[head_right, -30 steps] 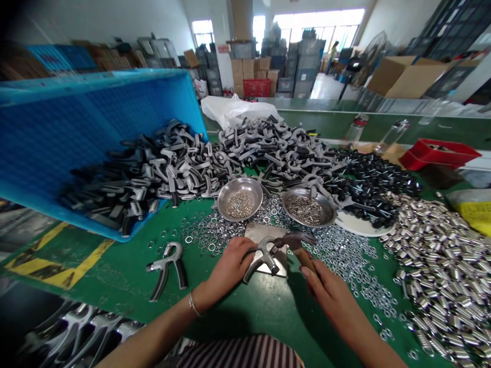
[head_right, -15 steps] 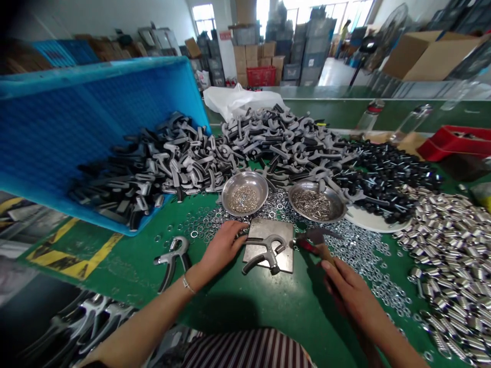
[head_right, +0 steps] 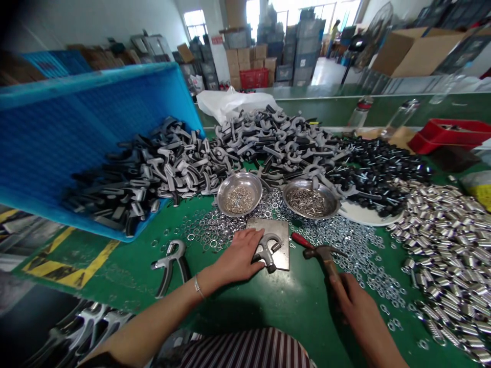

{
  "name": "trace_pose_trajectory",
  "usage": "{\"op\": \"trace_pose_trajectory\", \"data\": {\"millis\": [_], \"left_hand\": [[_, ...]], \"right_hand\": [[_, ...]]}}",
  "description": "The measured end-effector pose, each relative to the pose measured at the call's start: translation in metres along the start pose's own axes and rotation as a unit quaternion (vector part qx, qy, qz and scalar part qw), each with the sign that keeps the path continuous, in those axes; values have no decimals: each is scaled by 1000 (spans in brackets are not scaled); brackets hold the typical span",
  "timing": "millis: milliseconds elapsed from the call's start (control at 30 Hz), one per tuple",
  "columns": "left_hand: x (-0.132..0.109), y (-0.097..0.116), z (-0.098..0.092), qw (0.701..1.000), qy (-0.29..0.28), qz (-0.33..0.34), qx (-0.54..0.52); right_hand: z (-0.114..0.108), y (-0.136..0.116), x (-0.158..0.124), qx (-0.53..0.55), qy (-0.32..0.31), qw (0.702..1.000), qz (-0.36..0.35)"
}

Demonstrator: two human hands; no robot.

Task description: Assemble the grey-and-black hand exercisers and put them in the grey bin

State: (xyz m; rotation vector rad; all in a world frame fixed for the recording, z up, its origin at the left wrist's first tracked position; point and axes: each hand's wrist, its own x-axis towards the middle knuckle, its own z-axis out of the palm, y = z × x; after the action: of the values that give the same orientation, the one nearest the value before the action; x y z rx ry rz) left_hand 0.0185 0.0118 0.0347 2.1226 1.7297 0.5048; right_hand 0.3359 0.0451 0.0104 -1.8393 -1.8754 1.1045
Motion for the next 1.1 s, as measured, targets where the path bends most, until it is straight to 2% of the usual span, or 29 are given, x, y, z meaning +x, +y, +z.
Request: {"op": "trace_pose_trajectory", "data": {"millis": [67, 133, 167, 233, 300, 400, 467, 500, 533, 600, 733, 833, 933, 1000, 1067, 1100], "left_hand": [[10, -2, 2, 1000, -14, 25, 0], [13, -3, -3, 1000, 10, 28, -4], [12, -3, -9, 999, 32, 22, -10], [8, -4, -31, 996, 90, -1, -20], [0, -8, -62, 987, 155, -28, -13], [-15, -18, -106, 971, 227, -70, 32], [-27, -23, -120, 962, 247, -98, 58], [-32, -24, -121, 961, 245, -109, 63], [-36, -24, -116, 962, 238, -118, 62], [-39, -20, -95, 969, 208, -124, 45], [-26, -1, -33, 980, 152, -127, 11], [-13, 12, 4, 978, 162, -128, 22], [-5, 11, 26, 972, 204, -100, 54], [5, 1, 39, 965, 245, -38, 84], [21, -9, 49, 949, 291, 70, 94], [27, -9, 53, 940, 307, 119, 84]], "right_hand": [[-1, 5, 8, -134, 110, 976, -133], [4, 2, 13, -191, 173, 938, -231], [8, -4, 15, -186, 167, 933, -258], [19, -20, 18, -137, 109, 941, -290], [33, -38, 20, -84, 44, 948, -304], [51, -57, 24, -41, -15, 947, -319], [58, -63, 29, -28, -28, 946, -322], [60, -65, 33, -26, -22, 947, -320], [62, -67, 38, -29, -11, 949, -315], [64, -73, 50, -44, 6, 952, -302], [68, -94, 74, -79, -29, 956, -281], [67, -109, 78, -98, -34, 960, -262], [54, -115, 67, -118, 6, 965, -232], [44, -110, 60, -120, 54, 968, -215], [37, -101, 54, -106, 99, 968, -206], [35, -94, 51, -68, 90, 972, -208]]}}
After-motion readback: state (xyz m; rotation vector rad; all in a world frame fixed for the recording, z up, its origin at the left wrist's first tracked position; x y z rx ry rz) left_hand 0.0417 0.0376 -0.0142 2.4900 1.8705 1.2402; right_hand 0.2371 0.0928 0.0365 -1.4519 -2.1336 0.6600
